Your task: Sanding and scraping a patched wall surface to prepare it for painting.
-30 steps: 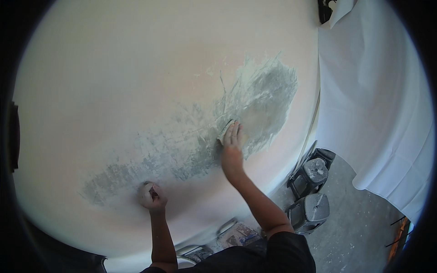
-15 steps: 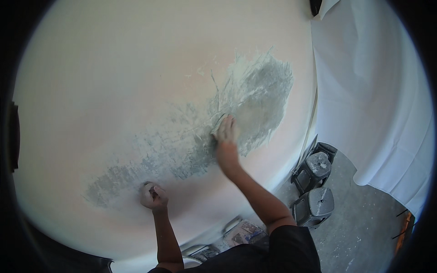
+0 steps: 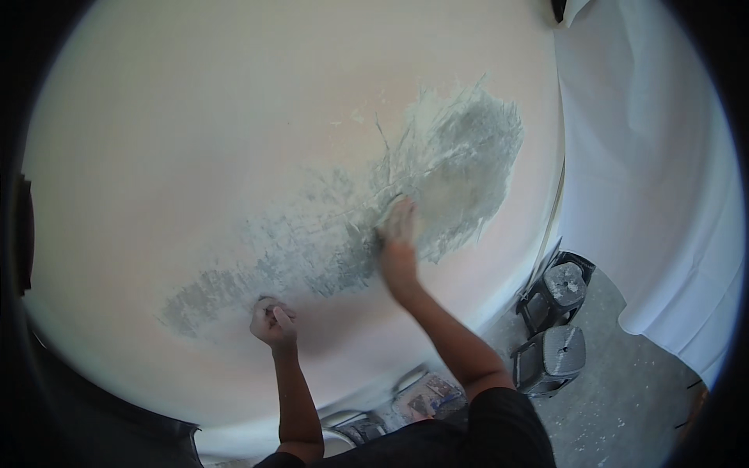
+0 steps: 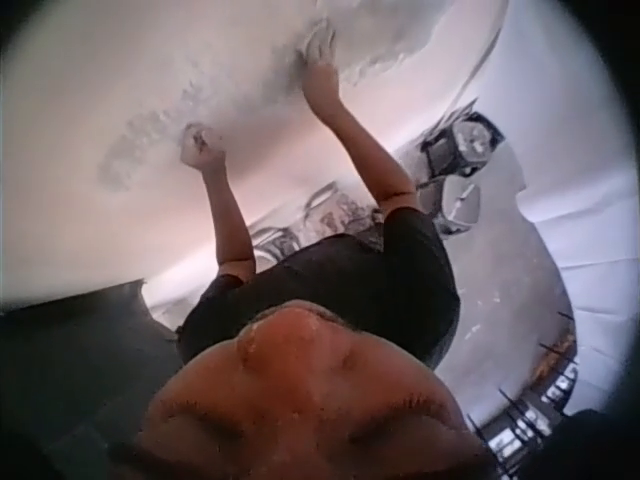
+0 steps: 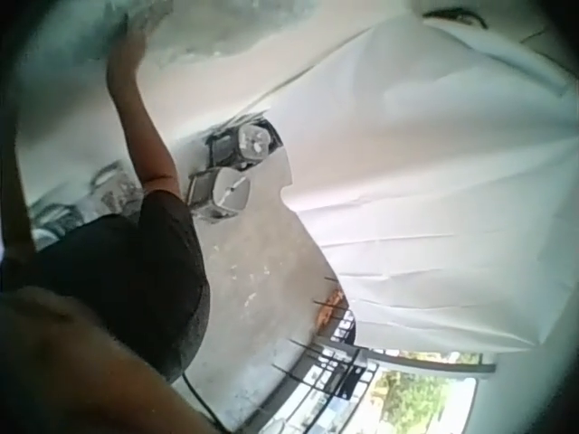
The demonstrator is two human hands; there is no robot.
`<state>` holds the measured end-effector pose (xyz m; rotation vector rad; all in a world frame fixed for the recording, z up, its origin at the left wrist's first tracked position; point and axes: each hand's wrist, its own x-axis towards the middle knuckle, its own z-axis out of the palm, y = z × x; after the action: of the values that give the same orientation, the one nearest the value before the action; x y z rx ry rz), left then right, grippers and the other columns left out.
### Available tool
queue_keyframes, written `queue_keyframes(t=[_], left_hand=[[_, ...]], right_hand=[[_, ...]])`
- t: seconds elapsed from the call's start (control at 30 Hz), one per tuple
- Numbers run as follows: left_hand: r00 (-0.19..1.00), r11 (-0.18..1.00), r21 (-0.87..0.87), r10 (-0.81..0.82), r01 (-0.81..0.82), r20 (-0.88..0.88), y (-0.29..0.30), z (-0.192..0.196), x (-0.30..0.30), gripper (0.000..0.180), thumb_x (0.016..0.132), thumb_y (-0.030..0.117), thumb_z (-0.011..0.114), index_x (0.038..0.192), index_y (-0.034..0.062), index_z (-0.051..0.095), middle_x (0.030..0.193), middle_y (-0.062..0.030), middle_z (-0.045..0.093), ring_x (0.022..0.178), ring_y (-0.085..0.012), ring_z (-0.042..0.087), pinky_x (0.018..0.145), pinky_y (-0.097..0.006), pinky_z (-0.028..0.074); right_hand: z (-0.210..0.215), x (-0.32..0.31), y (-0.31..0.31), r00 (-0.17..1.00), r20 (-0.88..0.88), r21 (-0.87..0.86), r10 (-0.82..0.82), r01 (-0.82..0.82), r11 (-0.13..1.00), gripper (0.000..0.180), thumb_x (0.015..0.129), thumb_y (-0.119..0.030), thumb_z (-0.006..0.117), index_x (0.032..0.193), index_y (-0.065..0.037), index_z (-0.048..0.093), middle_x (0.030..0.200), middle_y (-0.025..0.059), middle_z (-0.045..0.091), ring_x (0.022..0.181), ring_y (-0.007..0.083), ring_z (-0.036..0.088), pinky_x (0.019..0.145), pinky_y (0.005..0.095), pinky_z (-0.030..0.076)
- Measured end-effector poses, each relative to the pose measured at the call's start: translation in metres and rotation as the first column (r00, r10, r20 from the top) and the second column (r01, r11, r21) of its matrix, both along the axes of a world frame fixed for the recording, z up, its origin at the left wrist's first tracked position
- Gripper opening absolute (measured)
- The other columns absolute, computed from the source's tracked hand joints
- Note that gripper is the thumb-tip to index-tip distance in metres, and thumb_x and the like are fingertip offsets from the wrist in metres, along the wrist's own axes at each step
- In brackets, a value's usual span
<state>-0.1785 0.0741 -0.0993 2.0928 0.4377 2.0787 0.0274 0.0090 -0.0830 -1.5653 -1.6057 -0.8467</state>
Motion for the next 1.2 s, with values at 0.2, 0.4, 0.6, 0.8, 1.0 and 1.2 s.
queue_keyframes(t=[0.2,0.4,0.6,0.8,1.0,1.2], left_hand=[[0.987,0.948,-0.280,-0.131,0.153,0.093,-0.004,0.013,0.007,0.013,0.097,0.008,0.052,0.092,-0.0036,0.057,0.076,-0.0091,0.061,0.056,-0.0113,0.062,0.052,-0.024,0.051],[0.986,0.950,-0.299,-0.042,0.089,0.162,-0.021,0.010,0.017,0.012,0.098,0.004,0.050,0.089,0.0004,0.057,0.072,-0.0069,0.062,0.058,-0.0111,0.060,0.054,-0.024,0.049],[0.976,0.892,-0.429,-0.056,0.143,0.210,-0.053,0.028,0.018,0.011,0.098,0.004,0.054,0.089,0.0003,0.057,0.070,-0.0042,0.060,0.058,-0.0092,0.056,0.054,-0.023,0.047],[0.961,0.852,-0.506,0.008,0.138,0.276,-0.086,0.035,0.047,0.008,0.097,0.003,0.058,0.090,0.0006,0.059,0.070,-0.0040,0.062,0.058,-0.0084,0.059,0.055,-0.022,0.050],[0.984,0.909,-0.416,0.053,0.023,0.170,-0.088,0.075,0.121,0.017,0.092,0.008,0.070,0.082,0.0036,0.057,0.063,-0.0018,0.058,0.052,-0.0085,0.054,0.052,-0.023,0.046],[0.862,0.829,-0.236,0.494,-0.507,-0.116,-0.070,0.091,0.172,0.041,0.072,0.025,0.090,0.074,0.0083,0.053,0.058,-0.0011,0.049,0.050,-0.0155,0.047,0.049,-0.029,0.040]], right_hand=[[-0.010,0.013,0.017,0.994,0.107,0.118,-0.029,0.016,0.993,0.057,0.094,-0.003,0.056,0.145,0.012,0.037,0.152,0.0307,0.036,0.141,0.0514,0.033,0.114,0.0478,0.037],[0.028,0.046,-0.010,0.971,0.137,0.079,0.197,-0.209,0.975,0.057,0.093,-0.007,0.056,0.145,0.009,0.041,0.154,0.0274,0.037,0.139,0.0537,0.035,0.114,0.0533,0.036],[-0.002,0.025,-0.003,0.992,0.072,0.115,0.103,-0.110,0.987,0.055,0.092,-0.004,0.055,0.145,0.005,0.043,0.154,0.0227,0.039,0.141,0.0510,0.035,0.113,0.0569,0.037],[-0.024,0.061,0.009,0.995,-0.093,0.176,0.018,-0.002,0.984,0.053,0.083,0.003,0.054,0.136,0.006,0.053,0.156,0.0189,0.040,0.142,0.0460,0.035,0.115,0.0557,0.035],[-0.028,0.065,-0.074,0.774,-0.443,-0.335,0.452,-0.611,0.717,0.061,0.079,0.013,0.048,0.138,0.002,0.055,0.147,0.0196,0.050,0.136,0.0328,0.049,0.113,0.0399,0.041],[-0.029,0.199,-0.126,-0.088,-0.988,0.155,0.127,-0.595,0.789,0.033,0.086,0.008,0.061,0.118,0.003,0.068,0.107,0.0097,0.073,0.097,0.0149,0.068,0.083,0.0275,0.055]])
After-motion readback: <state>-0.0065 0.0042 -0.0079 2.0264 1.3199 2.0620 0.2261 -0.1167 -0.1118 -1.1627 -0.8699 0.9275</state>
